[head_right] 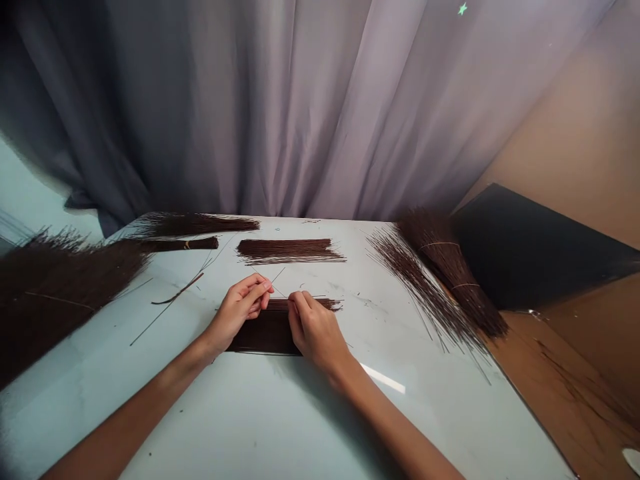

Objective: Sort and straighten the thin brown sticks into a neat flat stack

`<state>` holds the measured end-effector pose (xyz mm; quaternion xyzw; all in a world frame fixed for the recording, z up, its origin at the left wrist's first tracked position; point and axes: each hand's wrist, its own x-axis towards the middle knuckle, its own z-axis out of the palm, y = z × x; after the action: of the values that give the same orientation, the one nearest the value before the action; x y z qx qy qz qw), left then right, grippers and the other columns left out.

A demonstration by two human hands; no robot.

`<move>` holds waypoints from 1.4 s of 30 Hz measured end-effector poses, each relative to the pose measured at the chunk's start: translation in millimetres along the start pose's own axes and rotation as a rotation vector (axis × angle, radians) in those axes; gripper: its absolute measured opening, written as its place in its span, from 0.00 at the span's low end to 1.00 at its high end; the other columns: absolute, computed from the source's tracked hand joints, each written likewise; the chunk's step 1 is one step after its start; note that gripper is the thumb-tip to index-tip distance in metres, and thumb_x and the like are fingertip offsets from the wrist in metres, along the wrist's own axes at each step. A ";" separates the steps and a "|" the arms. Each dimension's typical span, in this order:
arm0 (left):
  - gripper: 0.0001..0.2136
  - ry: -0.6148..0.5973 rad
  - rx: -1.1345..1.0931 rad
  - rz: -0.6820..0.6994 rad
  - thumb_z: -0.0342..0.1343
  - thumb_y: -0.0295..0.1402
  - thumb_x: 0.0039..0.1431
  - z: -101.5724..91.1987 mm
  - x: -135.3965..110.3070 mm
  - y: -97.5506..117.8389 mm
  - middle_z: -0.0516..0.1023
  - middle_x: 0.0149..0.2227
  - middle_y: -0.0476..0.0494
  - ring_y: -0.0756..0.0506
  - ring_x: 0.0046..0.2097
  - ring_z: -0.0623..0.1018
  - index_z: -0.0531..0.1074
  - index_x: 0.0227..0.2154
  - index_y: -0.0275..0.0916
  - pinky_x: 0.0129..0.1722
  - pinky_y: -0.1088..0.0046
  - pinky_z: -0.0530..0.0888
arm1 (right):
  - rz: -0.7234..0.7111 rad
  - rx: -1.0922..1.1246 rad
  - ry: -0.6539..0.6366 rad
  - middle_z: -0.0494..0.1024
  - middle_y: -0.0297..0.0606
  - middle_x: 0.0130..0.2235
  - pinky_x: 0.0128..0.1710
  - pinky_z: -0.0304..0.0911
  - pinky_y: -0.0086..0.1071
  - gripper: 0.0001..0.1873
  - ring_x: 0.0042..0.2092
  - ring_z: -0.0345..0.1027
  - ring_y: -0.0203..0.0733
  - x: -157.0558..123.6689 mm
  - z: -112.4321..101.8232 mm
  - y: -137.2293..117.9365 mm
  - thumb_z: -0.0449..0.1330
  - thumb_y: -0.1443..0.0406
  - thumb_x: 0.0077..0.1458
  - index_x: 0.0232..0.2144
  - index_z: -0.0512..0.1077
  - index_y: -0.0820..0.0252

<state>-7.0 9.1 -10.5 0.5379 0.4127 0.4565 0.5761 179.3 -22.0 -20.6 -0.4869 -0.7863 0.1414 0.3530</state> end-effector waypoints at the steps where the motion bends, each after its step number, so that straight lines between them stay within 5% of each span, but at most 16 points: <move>1: 0.13 0.007 -0.005 -0.005 0.56 0.44 0.65 0.2 -0.2 1.3 0.65 0.24 0.54 0.55 0.22 0.54 0.70 0.33 0.39 0.20 0.81 0.49 | 0.009 0.065 0.002 0.75 0.38 0.36 0.32 0.60 0.32 0.09 0.32 0.67 0.40 1.0 -0.8 -0.1 0.49 0.65 0.70 0.39 0.67 0.55; 9: 0.11 0.038 -0.083 -0.016 0.55 0.40 0.66 3.9 -2.4 11.2 0.66 0.23 0.54 0.54 0.22 0.54 0.70 0.32 0.38 0.20 0.81 0.49 | 0.232 0.490 -0.061 0.75 0.35 0.35 0.34 0.61 0.31 0.14 0.34 0.66 0.39 9.5 -13.2 1.4 0.54 0.56 0.68 0.35 0.72 0.57; 15: 0.12 0.036 -0.100 -0.006 0.55 0.41 0.67 7.9 -5.3 13.7 0.66 0.24 0.53 0.54 0.23 0.55 0.71 0.32 0.38 0.20 0.81 0.51 | 0.253 0.573 -0.167 0.73 0.33 0.33 0.34 0.59 0.31 0.16 0.34 0.64 0.37 13.5 -18.0 6.7 0.55 0.54 0.67 0.36 0.72 0.58; 28: 0.14 0.007 0.014 0.038 0.56 0.46 0.65 4.0 -4.2 10.6 0.66 0.24 0.54 0.53 0.23 0.57 0.70 0.33 0.39 0.21 0.77 0.52 | 0.226 0.530 -0.166 0.74 0.34 0.34 0.35 0.61 0.31 0.15 0.35 0.66 0.39 10.5 -19.1 10.8 0.55 0.54 0.67 0.36 0.72 0.58; 36: 0.14 -0.373 0.318 0.032 0.52 0.44 0.69 21.9 -24.2 13.6 0.69 0.24 0.52 0.49 0.28 0.66 0.69 0.31 0.40 0.30 0.74 0.61 | 0.009 0.433 -0.313 0.75 0.36 0.36 0.37 0.62 0.31 0.15 0.38 0.67 0.40 31.2 -58.1 22.7 0.55 0.56 0.68 0.35 0.74 0.59; 39: 0.15 -0.223 0.494 0.077 0.50 0.43 0.70 20.4 -17.9 5.8 0.68 0.24 0.53 0.49 0.27 0.65 0.67 0.28 0.41 0.29 0.73 0.60 | -0.095 0.254 -0.240 0.75 0.38 0.37 0.38 0.62 0.32 0.13 0.37 0.67 0.40 23.0 -68.9 15.7 0.53 0.60 0.69 0.36 0.75 0.57; 42: 0.15 -0.084 0.427 0.101 0.50 0.44 0.69 13.8 -9.6 1.5 0.67 0.24 0.52 0.48 0.28 0.66 0.68 0.29 0.41 0.29 0.74 0.60 | -0.126 0.254 -0.323 0.77 0.38 0.38 0.39 0.64 0.32 0.12 0.37 0.69 0.39 11.7 -62.7 15.9 0.53 0.62 0.70 0.37 0.75 0.57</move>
<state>3.9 -3.6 -8.0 0.6863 0.4481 0.3641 0.4423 230.1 -11.8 19.9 -0.3595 -0.8374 0.2933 0.2890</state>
